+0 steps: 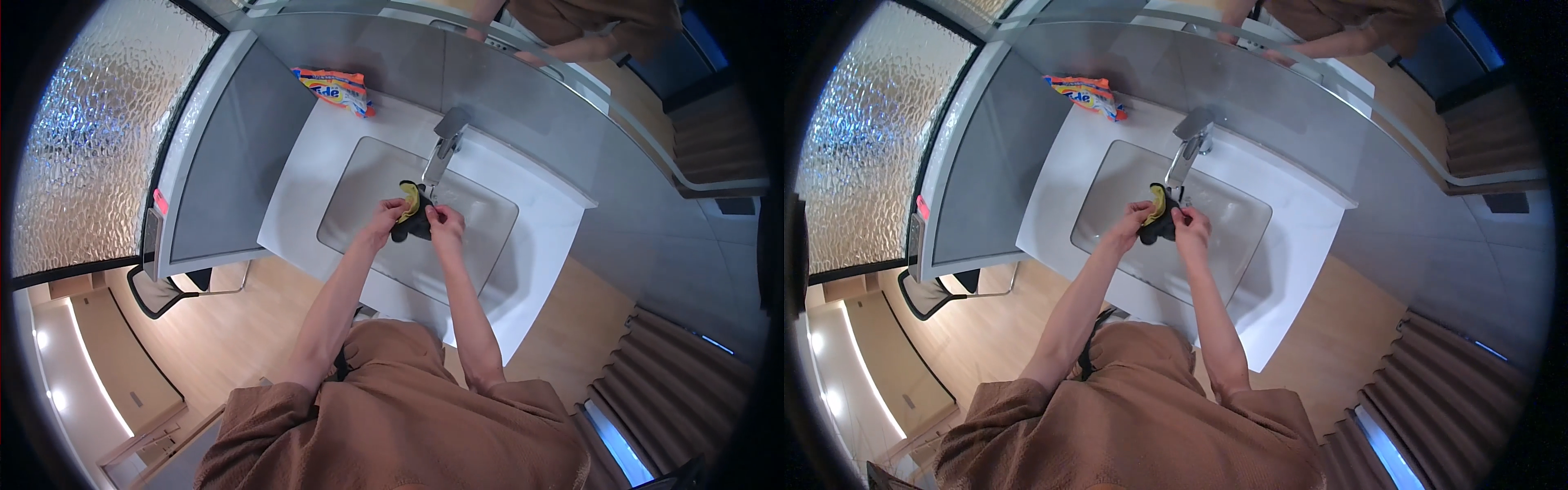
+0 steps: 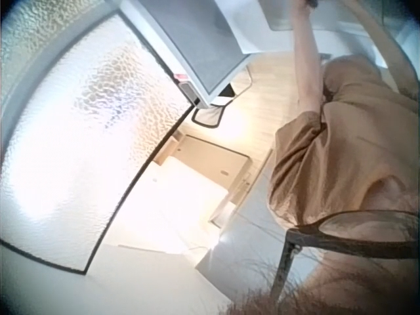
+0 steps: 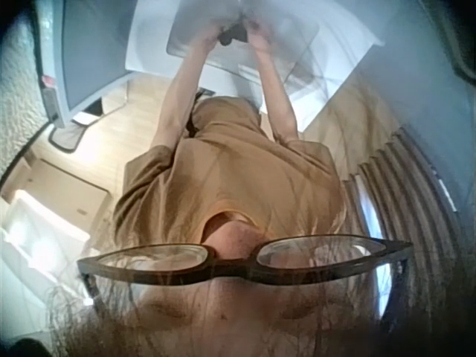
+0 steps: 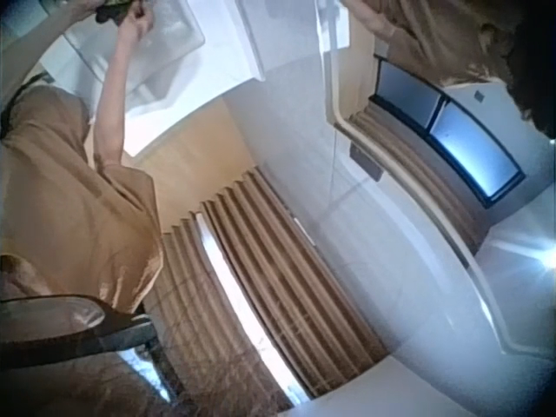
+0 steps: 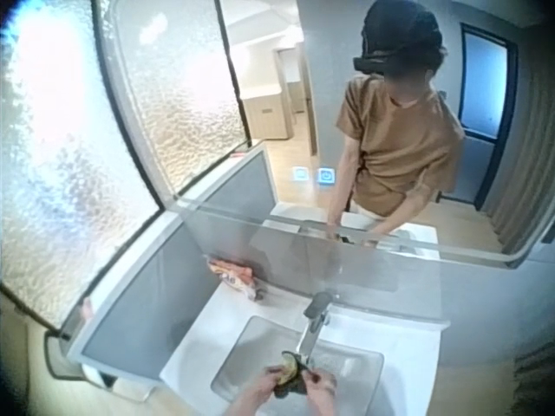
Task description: The person washes a yellow and black case in a sink and then uses the damp case to wipe down a light-up ledge and a door handle in a room.
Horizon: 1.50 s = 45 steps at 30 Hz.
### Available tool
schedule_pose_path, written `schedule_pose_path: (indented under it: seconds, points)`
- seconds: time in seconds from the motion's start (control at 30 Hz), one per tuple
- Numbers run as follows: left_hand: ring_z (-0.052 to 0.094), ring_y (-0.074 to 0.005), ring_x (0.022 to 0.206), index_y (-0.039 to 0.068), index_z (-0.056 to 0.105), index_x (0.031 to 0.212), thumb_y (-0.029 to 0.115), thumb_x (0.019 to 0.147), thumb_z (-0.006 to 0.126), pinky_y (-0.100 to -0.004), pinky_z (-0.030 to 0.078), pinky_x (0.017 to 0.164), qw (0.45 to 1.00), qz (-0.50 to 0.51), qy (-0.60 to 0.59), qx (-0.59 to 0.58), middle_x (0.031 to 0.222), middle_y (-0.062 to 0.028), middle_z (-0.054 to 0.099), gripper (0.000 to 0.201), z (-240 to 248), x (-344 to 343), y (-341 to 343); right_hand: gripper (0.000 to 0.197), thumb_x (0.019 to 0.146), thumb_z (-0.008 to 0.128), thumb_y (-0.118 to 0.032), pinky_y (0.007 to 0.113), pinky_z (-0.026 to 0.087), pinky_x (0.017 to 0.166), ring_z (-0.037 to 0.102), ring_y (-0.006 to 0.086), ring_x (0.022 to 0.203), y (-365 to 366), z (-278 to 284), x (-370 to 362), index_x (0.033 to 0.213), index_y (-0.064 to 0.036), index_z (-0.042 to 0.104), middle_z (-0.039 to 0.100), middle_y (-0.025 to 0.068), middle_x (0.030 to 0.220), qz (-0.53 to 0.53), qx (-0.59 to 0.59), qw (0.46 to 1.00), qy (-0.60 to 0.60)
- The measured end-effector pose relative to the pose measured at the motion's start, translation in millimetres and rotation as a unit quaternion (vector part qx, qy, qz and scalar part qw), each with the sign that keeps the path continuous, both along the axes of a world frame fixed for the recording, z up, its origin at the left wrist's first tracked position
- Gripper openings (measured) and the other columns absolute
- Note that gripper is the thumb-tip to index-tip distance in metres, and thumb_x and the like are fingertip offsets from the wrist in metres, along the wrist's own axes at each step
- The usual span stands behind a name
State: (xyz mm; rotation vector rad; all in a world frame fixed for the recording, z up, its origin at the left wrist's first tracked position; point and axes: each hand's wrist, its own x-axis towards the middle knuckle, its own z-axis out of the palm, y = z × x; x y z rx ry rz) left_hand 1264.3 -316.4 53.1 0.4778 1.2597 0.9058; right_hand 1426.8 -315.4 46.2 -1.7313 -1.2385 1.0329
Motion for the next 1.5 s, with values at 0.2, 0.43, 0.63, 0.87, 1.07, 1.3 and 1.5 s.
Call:
schedule_pose_path:
  seconds: [0.2,0.43,0.63,0.87,1.07,1.3,1.5]
  points:
    - [0.060,-0.0089,0.076,0.002,0.070,0.097,0.017,0.097,0.062,-0.0250,0.048,0.072,0.993,0.069,0.055,0.080,0.087,-0.0017,0.067,0.018,1.6,1.7,-1.2,0.024,0.095,0.069,-0.022,0.028,0.044,0.062,0.050,0.0086,0.067,-0.4,-18.7,2.0,0.090,0.0013,0.069,0.063,0.0004,0.075,-0.013,-0.077,0.987,0.139]
    - [0.060,-0.0103,0.086,0.002,0.065,0.103,0.012,0.098,0.060,-0.0278,0.049,0.077,0.980,0.134,0.021,0.144,0.096,-0.0029,0.065,0.012,13.2,9.4,3.7,0.013,0.094,0.067,-0.006,0.028,0.053,0.081,0.065,0.0124,0.085,3.7,-17.4,-17.7,0.103,0.0028,0.069,0.070,0.0062,0.092,-0.013,-0.005,0.968,0.252]
    - [0.059,-0.0111,0.070,-0.005,0.065,0.095,0.004,0.091,0.066,-0.0304,0.049,0.065,0.938,-0.058,0.273,0.203,0.079,-0.0038,0.067,0.010,61.7,12.3,22.6,0.022,0.092,0.066,-0.001,0.032,0.058,0.081,0.068,0.0180,0.090,25.4,-43.2,15.2,0.112,0.0055,0.066,0.071,0.0092,0.102,0.205,-0.084,0.952,0.213]
    - [0.058,-0.0098,0.070,-0.005,0.067,0.092,0.009,0.091,0.068,-0.0280,0.046,0.065,0.925,0.073,0.306,0.213,0.077,-0.0052,0.067,0.014,49.7,-27.1,40.2,0.019,0.098,0.059,-0.010,0.044,0.052,0.097,0.066,0.0271,0.106,14.6,-25.1,25.8,0.114,-0.0020,0.054,0.068,0.0132,0.110,-0.097,-0.150,0.826,0.534]
    - [0.058,-0.0100,0.085,0.002,0.066,0.096,0.012,0.096,0.065,-0.0267,0.045,0.077,0.970,0.176,0.039,0.160,0.090,-0.0021,0.067,0.011,44.3,-3.8,32.3,0.029,0.104,0.047,-0.025,0.045,0.045,0.107,0.060,0.0249,0.117,12.3,-40.3,5.5,0.120,-0.0044,0.059,0.065,0.0106,0.121,-0.157,-0.149,0.679,0.701]
    - [0.058,-0.0111,0.088,0.006,0.060,0.105,0.018,0.100,0.062,-0.0274,0.047,0.078,0.987,0.142,-0.037,0.073,0.091,-0.0015,0.066,0.013,43.7,-0.9,17.5,0.038,0.103,0.051,-0.034,0.039,0.049,0.101,0.062,0.0241,0.113,25.2,-11.2,10.1,0.124,-0.0031,0.059,0.063,0.0115,0.123,-0.023,-0.230,0.718,0.657]
    - [0.064,-0.0138,0.082,0.003,0.058,0.106,0.009,0.093,0.070,-0.0288,0.052,0.071,0.983,0.003,0.111,0.149,0.094,-0.0079,0.069,0.019,37.9,13.8,17.0,0.027,0.095,0.066,-0.010,0.030,0.051,0.088,0.063,0.0148,0.100,33.3,-32.8,25.1,0.120,-0.0010,0.061,0.065,0.0049,0.111,0.106,-0.149,0.889,0.420]
